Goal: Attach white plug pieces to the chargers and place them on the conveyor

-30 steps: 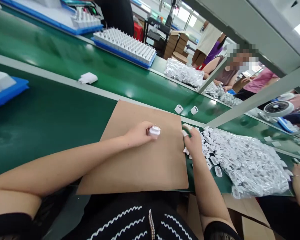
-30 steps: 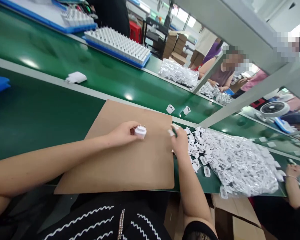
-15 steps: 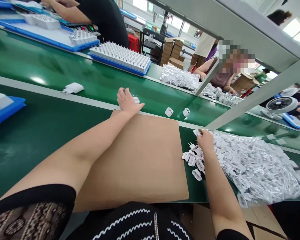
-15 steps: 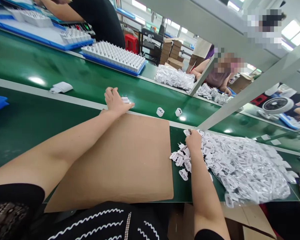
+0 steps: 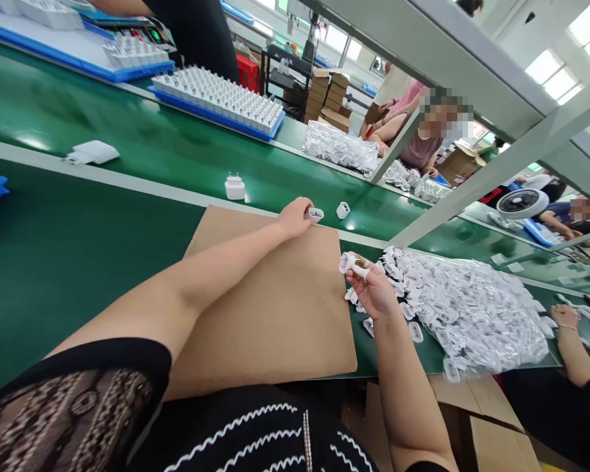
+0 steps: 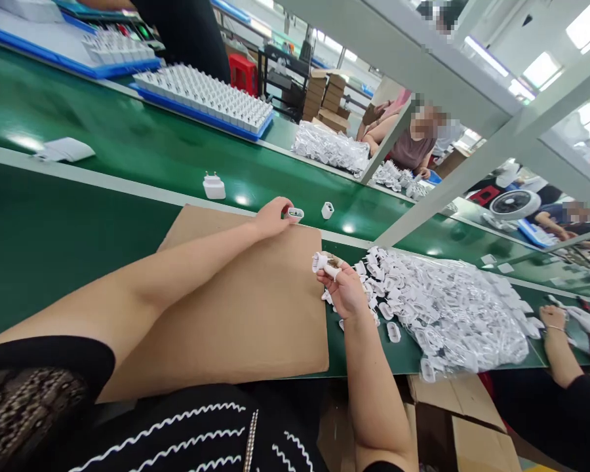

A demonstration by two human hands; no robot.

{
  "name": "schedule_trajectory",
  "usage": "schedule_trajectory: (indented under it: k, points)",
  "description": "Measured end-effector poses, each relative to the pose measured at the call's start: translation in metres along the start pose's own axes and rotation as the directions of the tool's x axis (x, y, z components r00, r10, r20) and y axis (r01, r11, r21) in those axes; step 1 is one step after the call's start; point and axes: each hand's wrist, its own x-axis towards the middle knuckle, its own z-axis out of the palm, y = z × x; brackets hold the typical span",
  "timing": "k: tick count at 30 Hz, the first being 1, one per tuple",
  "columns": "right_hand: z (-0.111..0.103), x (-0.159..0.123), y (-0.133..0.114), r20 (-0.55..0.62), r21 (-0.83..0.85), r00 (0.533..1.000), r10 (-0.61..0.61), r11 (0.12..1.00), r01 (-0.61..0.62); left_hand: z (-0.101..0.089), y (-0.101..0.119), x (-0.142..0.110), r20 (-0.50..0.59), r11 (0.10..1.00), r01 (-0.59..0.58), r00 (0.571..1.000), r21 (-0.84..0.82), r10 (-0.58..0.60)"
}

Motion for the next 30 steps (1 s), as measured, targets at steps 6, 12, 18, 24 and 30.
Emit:
schedule_trajectory:
  k: [6, 12, 18, 24, 30]
  points:
    - [0.016, -0.005, 0.021, 0.051, -0.333, 0.981, -0.186, 0.923, 0.193, -0.018, 0.023, -0.134, 0.135, 0.971, 0.055, 0.991, -0.233, -0.023]
    - [0.042, -0.017, 0.032, 0.429, -0.714, 0.79, -0.439, 0.371, 0.594, -0.017, 0.016, -0.184, 0.11, 0.958, -0.012, 0.993, -0.286, 0.046]
    - [0.054, -0.013, 0.039, 0.579, -0.732, 0.694, -0.427, 0.101, 0.673, -0.015, 0.006, -0.178, 0.096, 0.948, -0.1, 0.986, -0.302, 0.135]
    - [0.062, -0.014, 0.036, 0.671, -0.728, 0.655, -0.348, -0.143, 0.67, -0.017, 0.007, -0.179, 0.109, 0.944, -0.093, 0.985, -0.315, 0.134]
    - [0.076, -0.021, 0.027, 0.712, -0.702, 0.639, -0.291, -0.273, 0.658, -0.016, 0.004, -0.179, 0.104, 0.942, -0.102, 0.984, -0.321, 0.142]
